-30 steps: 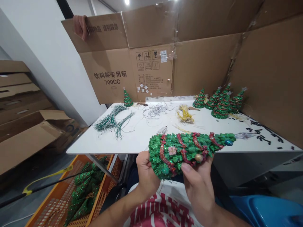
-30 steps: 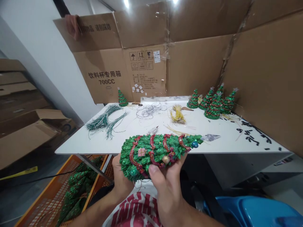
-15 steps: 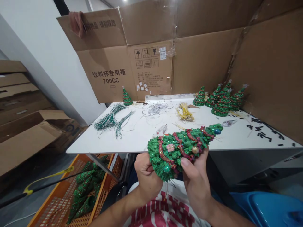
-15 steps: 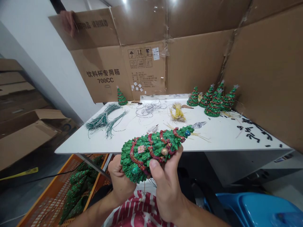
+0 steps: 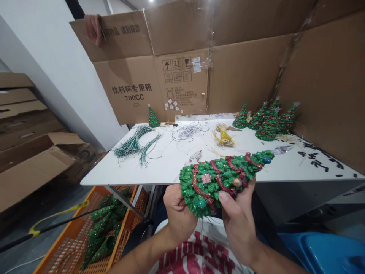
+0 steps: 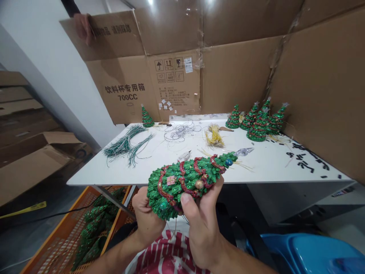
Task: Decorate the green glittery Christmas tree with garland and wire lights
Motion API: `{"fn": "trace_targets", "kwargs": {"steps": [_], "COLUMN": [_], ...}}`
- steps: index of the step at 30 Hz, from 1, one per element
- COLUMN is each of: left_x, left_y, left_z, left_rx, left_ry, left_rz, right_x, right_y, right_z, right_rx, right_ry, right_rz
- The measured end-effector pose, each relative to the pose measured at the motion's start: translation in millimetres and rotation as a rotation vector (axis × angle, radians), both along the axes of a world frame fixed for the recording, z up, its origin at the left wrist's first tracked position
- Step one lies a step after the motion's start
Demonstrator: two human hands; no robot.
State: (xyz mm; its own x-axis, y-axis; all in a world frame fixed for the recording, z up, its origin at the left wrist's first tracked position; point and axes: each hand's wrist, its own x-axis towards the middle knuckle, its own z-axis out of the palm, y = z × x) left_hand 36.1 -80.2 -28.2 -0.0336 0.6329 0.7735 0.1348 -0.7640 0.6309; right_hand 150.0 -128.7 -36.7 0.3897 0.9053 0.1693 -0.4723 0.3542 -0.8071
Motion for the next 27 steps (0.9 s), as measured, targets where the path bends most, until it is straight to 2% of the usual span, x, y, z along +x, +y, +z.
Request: {"fn": "trace_targets", "kwargs": {"steps": [27], "left_x": [2.3], "left_y": [-0.8], "left_z": [-2.9], "left_rx": [-0.017], "left_ry": [0.029], "left_rz": [0.054], "right_x": [-1.7], "right_y": [1.2], "right_z": [0.5], "right_rx": [0.007], "right_ry": [-0.034], "right_rz": [-0.058]}}
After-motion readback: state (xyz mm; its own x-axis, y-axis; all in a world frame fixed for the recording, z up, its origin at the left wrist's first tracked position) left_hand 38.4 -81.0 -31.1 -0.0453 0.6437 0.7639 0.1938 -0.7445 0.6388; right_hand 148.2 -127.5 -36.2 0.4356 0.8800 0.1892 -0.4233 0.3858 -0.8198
